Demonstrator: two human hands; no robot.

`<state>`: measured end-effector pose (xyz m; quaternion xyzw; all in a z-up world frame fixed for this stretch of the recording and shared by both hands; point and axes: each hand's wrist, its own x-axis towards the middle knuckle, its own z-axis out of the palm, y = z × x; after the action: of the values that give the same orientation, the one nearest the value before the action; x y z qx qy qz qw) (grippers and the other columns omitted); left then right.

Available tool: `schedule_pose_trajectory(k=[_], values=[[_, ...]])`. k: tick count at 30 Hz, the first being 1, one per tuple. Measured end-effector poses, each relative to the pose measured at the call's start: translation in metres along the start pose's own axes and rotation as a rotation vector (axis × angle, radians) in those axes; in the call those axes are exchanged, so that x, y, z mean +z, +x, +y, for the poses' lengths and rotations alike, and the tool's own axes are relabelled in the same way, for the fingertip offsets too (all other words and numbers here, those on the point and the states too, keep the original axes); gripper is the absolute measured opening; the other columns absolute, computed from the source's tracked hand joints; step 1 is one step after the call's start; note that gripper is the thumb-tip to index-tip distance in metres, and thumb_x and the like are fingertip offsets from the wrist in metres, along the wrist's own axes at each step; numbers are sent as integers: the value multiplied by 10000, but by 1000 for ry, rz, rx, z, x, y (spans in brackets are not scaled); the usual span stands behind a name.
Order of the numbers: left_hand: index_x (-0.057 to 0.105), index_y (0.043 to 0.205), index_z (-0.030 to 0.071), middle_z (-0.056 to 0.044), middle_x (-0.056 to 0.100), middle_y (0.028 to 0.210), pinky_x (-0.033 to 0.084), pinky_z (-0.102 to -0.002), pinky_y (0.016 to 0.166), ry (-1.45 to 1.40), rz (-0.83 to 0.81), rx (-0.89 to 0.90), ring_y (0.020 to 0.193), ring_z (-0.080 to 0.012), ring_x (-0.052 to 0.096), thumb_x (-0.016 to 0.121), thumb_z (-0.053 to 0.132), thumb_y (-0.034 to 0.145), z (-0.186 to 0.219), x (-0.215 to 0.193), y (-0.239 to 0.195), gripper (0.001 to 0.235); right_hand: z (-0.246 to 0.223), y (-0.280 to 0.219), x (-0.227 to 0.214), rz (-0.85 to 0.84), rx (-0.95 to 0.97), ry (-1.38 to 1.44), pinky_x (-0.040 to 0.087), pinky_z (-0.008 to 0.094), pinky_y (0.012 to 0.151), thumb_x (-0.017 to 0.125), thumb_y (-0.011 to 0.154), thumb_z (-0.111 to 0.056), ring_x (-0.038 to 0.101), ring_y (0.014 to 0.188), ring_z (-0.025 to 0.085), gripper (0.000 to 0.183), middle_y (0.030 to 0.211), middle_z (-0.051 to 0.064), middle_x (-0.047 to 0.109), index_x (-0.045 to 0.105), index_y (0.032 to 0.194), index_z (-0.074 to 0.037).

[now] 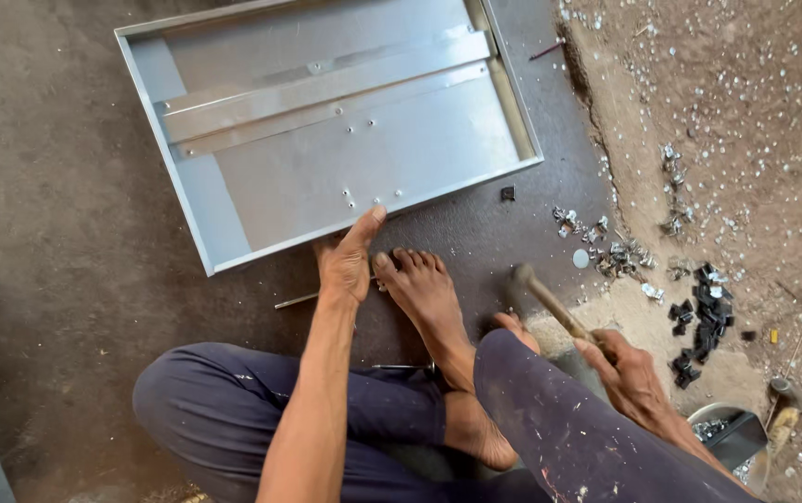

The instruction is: The person aligns metal latch components on a metal sheet, hammers them into place, and then assembles the sheet into a box-like structure, securing it with a hammer.

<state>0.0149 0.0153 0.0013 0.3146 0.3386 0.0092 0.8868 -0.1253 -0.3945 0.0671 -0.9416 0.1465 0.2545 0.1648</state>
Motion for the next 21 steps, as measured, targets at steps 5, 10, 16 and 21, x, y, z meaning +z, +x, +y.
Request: schedule_pose_trajectory(k=[5, 10, 16, 21], values=[[426, 1422, 22, -162, 629, 1197, 592, -432, 950, -41, -39, 108, 1046, -287, 695, 880, -49, 678, -4, 1, -7, 875, -81, 16, -7, 14, -490, 433, 415, 316, 428, 568, 965, -376, 518, 514, 118, 504, 625, 20, 541, 589, 1278, 18], [436, 1387, 40, -166, 626, 1196, 622, -425, 951, -23, 3, 116, 1035, -295, 707, 885, -52, 646, -2, 8, -10, 871, -151, 33, -3, -29, -435, 383, 358, 327, 407, 552, 1020, -432, 427, 486, 110, 452, 578, -7, 460, 609, 944, 10], [397, 1442, -5, -159, 588, 1251, 606, -430, 978, 31, 24, 179, 1100, -296, 678, 897, -45, 649, -8, 4, -12, 938, -164, 43, 1, -21, -480, 325, 332, 353, 345, 489, 1005, -470, 408, 388, 121, 465, 501, -6, 428, 529, 804, -53], [360, 1476, -4, -193, 608, 1223, 578, -414, 980, 119, 85, 162, 1059, -316, 686, 892, -45, 664, -9, 3, -2, 972, -161, 39, -7, 199, -741, 407, 338, 348, 400, 491, 1069, -445, 402, 464, 128, 474, 590, 30, 426, 513, 850, -24]])
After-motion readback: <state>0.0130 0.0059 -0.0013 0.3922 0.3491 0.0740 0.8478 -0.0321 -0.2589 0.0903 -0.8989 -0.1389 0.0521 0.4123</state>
